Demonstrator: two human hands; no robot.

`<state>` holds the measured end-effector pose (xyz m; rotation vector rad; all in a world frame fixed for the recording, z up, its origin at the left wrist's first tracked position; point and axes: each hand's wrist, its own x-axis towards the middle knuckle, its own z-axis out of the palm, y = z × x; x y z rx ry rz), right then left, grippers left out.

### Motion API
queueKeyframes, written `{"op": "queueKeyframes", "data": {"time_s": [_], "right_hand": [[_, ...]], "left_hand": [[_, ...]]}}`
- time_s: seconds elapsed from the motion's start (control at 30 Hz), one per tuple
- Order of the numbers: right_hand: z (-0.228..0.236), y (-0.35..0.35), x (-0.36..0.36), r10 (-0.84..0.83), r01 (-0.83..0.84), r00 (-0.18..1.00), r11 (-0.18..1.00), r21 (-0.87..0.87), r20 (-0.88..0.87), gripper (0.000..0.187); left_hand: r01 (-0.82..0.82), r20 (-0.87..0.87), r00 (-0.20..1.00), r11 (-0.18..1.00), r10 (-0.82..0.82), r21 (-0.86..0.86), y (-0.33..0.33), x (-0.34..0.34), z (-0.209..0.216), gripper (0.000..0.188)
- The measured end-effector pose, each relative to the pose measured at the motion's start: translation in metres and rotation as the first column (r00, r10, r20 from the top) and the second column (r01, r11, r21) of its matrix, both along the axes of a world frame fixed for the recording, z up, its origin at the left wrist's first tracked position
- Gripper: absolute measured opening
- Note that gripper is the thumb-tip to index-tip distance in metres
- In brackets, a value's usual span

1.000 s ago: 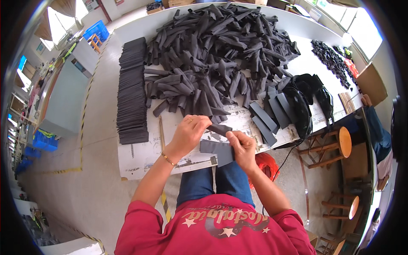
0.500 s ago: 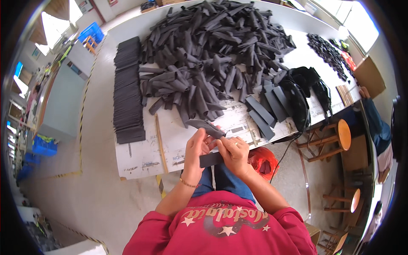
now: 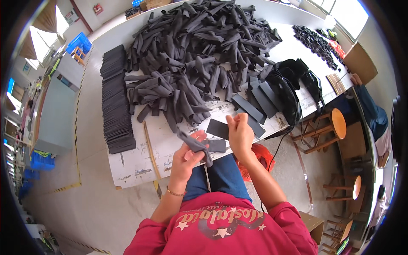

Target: The recorder is inspecting and stacking black foam strips at a workbench in a factory setting.

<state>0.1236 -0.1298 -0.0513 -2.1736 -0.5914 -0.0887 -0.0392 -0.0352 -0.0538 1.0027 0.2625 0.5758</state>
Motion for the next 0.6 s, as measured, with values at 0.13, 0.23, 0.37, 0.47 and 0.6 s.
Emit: {"op": "queueKeyframes", "data": {"time_s": [0.13, 0.23, 0.37, 0.47, 0.6], "right_hand": [[-0.020, 0.002, -0.016, 0.124, -0.098, 0.959, 0.989, -0.111, 0.255, 0.029], [-0.017, -0.002, -0.026, 0.245, -0.232, 0.959, 0.967, -0.102, 0.143, 0.028], [-0.008, -0.017, -0.025, 0.569, -0.570, 0.821, 0.822, 0.004, 0.039, 0.029], [-0.011, -0.021, -0.018, 0.678, -0.678, 0.735, 0.735, 0.013, -0.017, 0.030], [-0.017, -0.027, -0.007, 0.661, -0.665, 0.736, 0.746, -0.022, 0.147, 0.026]], "left_hand": [[0.034, -0.202, 0.979, 0.981, 0.005, 0.189, -0.005, 0.005, 0.001, 0.031], [-0.098, -0.267, 0.959, 0.995, 0.099, 0.016, 0.008, 0.009, -0.016, 0.023], [-0.084, -0.250, 0.967, 0.991, 0.057, -0.099, 0.022, 0.009, -0.021, 0.020], [-0.072, -0.155, 0.987, 0.985, 0.048, -0.156, 0.028, 0.008, -0.012, 0.019], [-0.151, -0.153, 0.981, 0.964, 0.118, -0.221, 0.043, 0.005, -0.011, 0.026]]}}
